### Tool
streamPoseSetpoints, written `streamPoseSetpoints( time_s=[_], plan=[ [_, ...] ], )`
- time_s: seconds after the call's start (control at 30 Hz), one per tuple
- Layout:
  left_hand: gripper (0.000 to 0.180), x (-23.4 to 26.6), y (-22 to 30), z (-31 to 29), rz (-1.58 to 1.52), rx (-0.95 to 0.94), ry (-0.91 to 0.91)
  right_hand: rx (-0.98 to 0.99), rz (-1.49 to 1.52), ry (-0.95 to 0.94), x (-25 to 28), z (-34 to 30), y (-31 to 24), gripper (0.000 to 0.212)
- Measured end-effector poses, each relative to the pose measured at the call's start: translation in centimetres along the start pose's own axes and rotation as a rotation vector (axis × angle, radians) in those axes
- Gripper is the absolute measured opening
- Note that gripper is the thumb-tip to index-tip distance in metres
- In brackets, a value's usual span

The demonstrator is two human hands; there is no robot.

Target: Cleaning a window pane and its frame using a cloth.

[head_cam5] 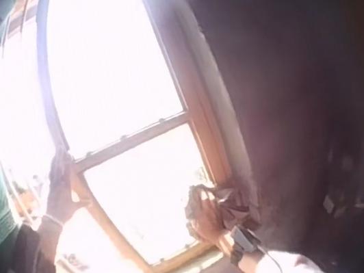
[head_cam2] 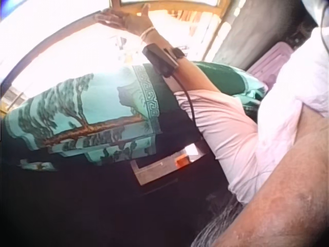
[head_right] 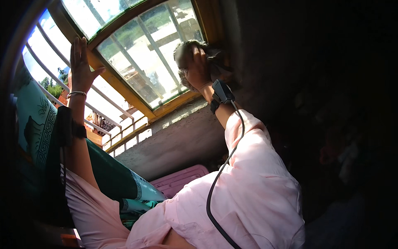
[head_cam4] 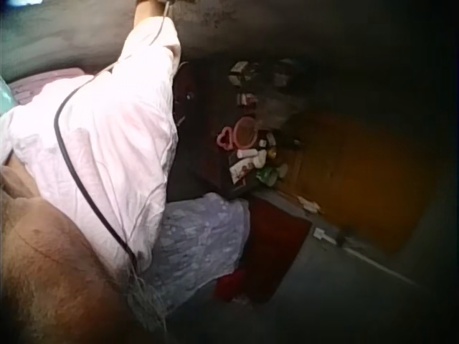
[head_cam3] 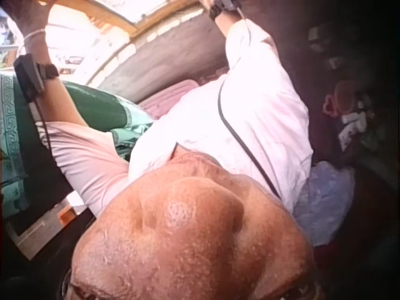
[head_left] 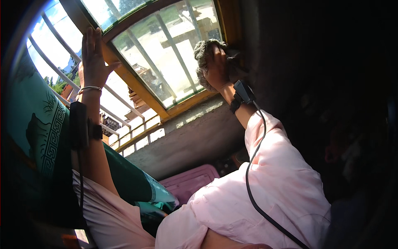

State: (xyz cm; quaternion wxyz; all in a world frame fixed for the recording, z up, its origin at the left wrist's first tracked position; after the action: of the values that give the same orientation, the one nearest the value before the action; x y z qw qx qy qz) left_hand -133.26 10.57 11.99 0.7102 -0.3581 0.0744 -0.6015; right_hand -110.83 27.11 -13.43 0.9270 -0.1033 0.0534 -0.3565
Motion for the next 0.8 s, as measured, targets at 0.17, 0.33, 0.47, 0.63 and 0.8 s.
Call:
streamPoseSetpoints(
  time_s=[0.17,0.33,0.47,0.63,0.8],
  plan=[
    [0.119,0.2,-0.1,-0.4,-0.019,0.039,-0.017,0.161,-0.029,-0.085,1.9,4.9,0.8,0.047],
    [0.12,0.0,0.6,0.0,-0.039,0.057,-0.017,-0.045,-0.159,0.096,1.3,12.9,1.4,0.036],
    [0.121,0.2,0.3,-0.2,-0.06,0.064,0.0,-0.121,-0.154,-0.15,2.3,7.3,-0.7,0.039],
    [0.122,0.0,0.2,-0.3,-0.066,0.064,0.006,-0.345,0.255,-0.624,2.6,-2.6,0.6,0.032],
    [0.123,0.4,0.0,-0.7,-0.075,0.081,-0.018,-0.014,0.38,0.015,5.8,11.8,1.8,0.027]
  ],
)
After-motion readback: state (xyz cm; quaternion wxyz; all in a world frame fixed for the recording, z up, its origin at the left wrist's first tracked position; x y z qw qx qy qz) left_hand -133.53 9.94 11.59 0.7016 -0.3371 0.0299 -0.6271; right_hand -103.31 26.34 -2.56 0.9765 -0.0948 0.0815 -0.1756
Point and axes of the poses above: each hand's wrist, its own z-axis towards the middle knuckle, its own x-axis out of the back of the hand, y = z × x, the point moved 2 cm from there along z, towards the middle knuckle, and after that the axes turned 1 degree about -x, right-handed, at the moved point
